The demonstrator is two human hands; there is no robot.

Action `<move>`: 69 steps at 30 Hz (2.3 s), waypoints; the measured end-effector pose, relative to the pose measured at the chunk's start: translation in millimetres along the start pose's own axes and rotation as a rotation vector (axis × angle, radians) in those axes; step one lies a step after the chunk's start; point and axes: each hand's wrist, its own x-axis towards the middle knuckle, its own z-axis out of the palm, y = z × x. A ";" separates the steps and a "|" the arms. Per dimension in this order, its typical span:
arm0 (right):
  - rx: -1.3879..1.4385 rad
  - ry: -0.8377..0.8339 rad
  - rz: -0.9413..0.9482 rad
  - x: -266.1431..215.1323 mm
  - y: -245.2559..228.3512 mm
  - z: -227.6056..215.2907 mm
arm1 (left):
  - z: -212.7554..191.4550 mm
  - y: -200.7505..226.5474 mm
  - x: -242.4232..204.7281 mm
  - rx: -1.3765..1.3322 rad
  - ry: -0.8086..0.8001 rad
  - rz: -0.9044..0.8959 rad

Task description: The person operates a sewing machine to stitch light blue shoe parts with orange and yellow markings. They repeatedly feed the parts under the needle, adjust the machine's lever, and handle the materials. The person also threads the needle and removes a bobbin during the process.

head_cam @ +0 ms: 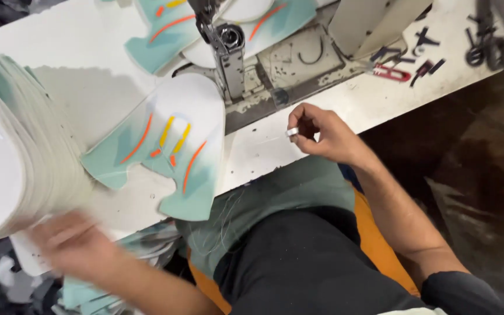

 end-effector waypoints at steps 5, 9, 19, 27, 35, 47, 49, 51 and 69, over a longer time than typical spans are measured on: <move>0.039 -0.037 -0.013 11.9 7.6 13.8 | 15.2 21.5 -27.0 0.840 0.088 0.716; 0.032 -0.127 -0.132 24.8 -8.5 37.0 | 93.9 -104.2 -46.3 0.581 -0.117 0.052; -0.199 0.024 -0.110 10.5 -14.4 23.0 | 34.3 -63.2 -27.2 0.208 0.467 0.108; -0.004 -0.029 -0.070 18.4 8.5 33.8 | -8.9 5.8 -31.7 0.533 -0.087 0.420; -0.005 -0.103 -0.149 10.9 -27.4 46.5 | 162.1 -159.4 -66.5 1.179 -0.614 -0.097; -0.141 0.049 -0.077 9.6 0.3 21.8 | -14.9 19.0 -11.6 0.414 0.146 0.473; -0.154 0.037 -0.119 15.1 -3.9 27.4 | -23.0 -43.7 -21.1 0.150 -0.128 0.125; -0.167 0.000 -0.123 18.8 -14.4 33.6 | 74.3 -115.7 -29.8 0.464 -0.161 -0.016; -0.243 -0.099 -0.189 35.9 -30.0 25.8 | 139.9 -156.8 -47.6 0.119 -0.139 -0.201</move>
